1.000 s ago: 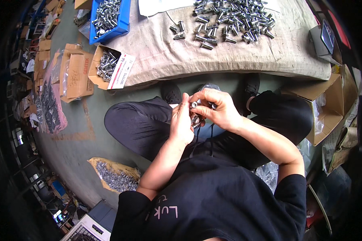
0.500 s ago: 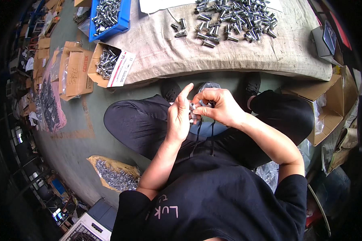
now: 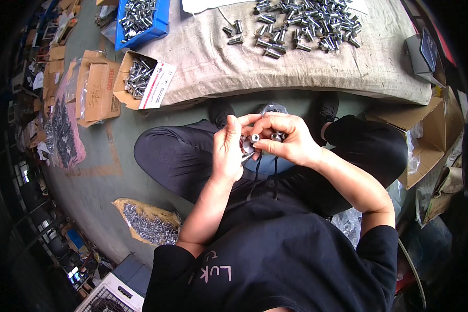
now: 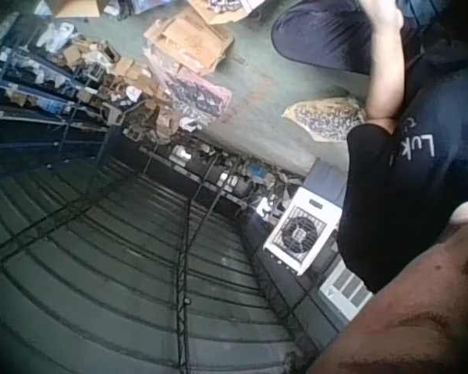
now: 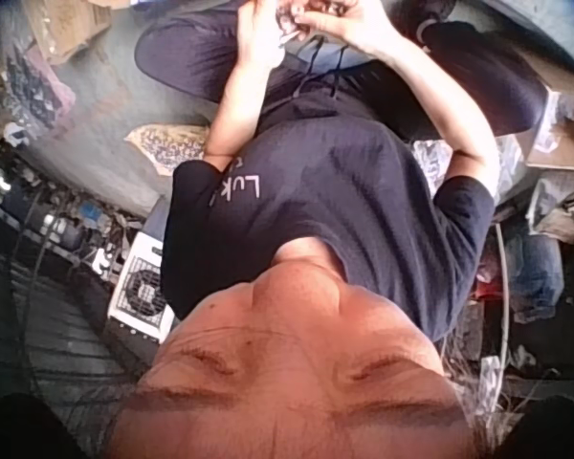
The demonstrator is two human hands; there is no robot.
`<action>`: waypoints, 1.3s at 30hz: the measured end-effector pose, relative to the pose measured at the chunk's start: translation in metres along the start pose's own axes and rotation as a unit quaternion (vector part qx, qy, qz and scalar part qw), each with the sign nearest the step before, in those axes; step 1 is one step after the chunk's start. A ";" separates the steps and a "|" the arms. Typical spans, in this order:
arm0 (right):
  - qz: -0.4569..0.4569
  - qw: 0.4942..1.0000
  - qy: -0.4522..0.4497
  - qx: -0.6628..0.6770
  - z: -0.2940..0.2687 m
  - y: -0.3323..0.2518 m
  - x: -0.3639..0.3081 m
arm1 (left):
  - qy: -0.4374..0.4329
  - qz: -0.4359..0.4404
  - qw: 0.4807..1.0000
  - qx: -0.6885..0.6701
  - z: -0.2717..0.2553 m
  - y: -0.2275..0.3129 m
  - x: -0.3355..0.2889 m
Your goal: The recorder sorts and inspects various metal bolts and screws into containers on a workshop floor.
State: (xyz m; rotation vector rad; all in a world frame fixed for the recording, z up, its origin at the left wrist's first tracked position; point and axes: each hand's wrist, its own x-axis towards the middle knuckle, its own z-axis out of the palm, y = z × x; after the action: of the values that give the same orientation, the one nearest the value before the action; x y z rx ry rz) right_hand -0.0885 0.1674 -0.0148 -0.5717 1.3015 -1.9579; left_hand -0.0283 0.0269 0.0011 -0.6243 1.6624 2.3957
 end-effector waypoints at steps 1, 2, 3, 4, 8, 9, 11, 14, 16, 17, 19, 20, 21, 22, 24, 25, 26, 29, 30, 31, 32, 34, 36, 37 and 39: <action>0.040 0.997 0.019 0.060 -0.002 0.002 -0.001 | -0.001 -0.034 0.998 -0.047 0.001 0.002 0.000; 0.080 0.989 0.038 0.119 -0.004 0.004 -0.001 | 0.000 -0.034 0.998 -0.047 -0.002 0.000 0.001; 0.027 0.992 0.069 0.106 -0.007 0.009 0.001 | 0.000 -0.082 0.986 -0.146 -0.007 -0.003 0.003; 0.081 0.977 0.083 0.179 -0.011 0.002 0.002 | 0.000 -0.129 0.961 -0.245 -0.012 -0.005 0.005; 0.131 0.941 0.080 0.303 -0.020 0.000 0.007 | -0.029 -0.198 0.923 -0.328 -0.019 -0.005 0.009; 0.156 0.943 0.074 0.284 -0.023 0.004 0.006 | -0.030 -0.199 0.923 -0.328 -0.017 -0.004 0.009; 0.158 0.944 0.061 0.284 -0.021 0.007 0.006 | -0.026 -0.186 0.938 -0.291 -0.014 -0.002 0.007; 0.171 0.976 0.070 0.116 -0.016 -0.003 0.006 | -0.027 -0.139 0.960 -0.243 -0.015 -0.006 0.004; 0.125 0.990 0.060 0.030 -0.013 -0.001 0.007 | -0.017 -0.127 0.965 -0.229 -0.015 -0.008 0.002; 0.077 0.994 0.051 -0.056 -0.012 0.000 0.007 | -0.009 -0.116 0.969 -0.216 -0.014 -0.009 0.002; 0.085 0.988 0.052 -0.121 -0.009 -0.001 0.006 | 0.026 -0.115 0.976 -0.184 -0.009 -0.012 0.003; 0.062 0.986 0.051 -0.143 -0.006 -0.001 0.006 | 0.061 -0.113 0.980 -0.152 -0.008 -0.012 0.003; 0.039 0.984 0.051 -0.166 -0.004 0.000 0.006 | 0.061 -0.113 0.980 -0.152 -0.007 -0.013 0.003; 0.032 0.986 0.049 -0.158 -0.003 -0.002 0.006 | 0.061 -0.100 0.983 -0.139 -0.007 -0.015 0.002; 0.045 0.988 0.052 -0.138 -0.002 0.001 0.005 | 0.060 -0.088 0.986 -0.126 -0.006 -0.015 0.002; 0.058 0.990 0.056 -0.119 -0.003 0.002 0.004 | 0.063 -0.089 0.986 -0.124 -0.006 -0.015 0.002; 0.058 0.990 0.057 -0.119 -0.002 0.003 0.003 | 0.065 -0.089 0.986 -0.122 -0.006 -0.016 0.002; 0.064 0.993 0.056 -0.077 -0.001 0.002 0.004 | 0.063 -0.083 0.988 -0.115 -0.003 -0.014 0.002; 0.054 0.992 0.061 -0.093 -0.001 0.000 0.004 | 0.063 -0.083 0.988 -0.115 -0.005 -0.015 0.002; 0.045 0.991 0.066 -0.110 -0.001 -0.001 0.004 | 0.040 -0.084 0.987 -0.134 -0.007 -0.015 0.002; 0.045 0.991 0.067 -0.111 -0.003 0.000 0.004 | 0.018 -0.085 0.985 -0.152 -0.008 -0.014 0.002; 0.073 0.992 0.103 0.016 -0.011 0.005 0.004 | 0.004 -0.093 0.978 -0.188 -0.006 -0.006 0.004; 0.119 0.967 0.133 0.182 -0.019 0.003 0.005 | -0.027 -0.100 0.964 -0.244 -0.014 -0.006 0.005; 0.119 0.942 0.130 0.285 -0.021 0.001 0.007 | -0.028 -0.099 0.964 -0.243 -0.016 -0.007 0.006; 0.119 0.932 0.135 0.315 -0.020 -0.006 0.009 | -0.028 -0.080 0.955 -0.283 -0.018 -0.007 0.008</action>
State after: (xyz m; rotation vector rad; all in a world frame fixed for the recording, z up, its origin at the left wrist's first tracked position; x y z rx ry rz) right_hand -0.1101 0.1743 -0.0179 0.1690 0.7617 -2.1347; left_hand -0.0283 0.0122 -0.0134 -0.7227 0.8454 2.7298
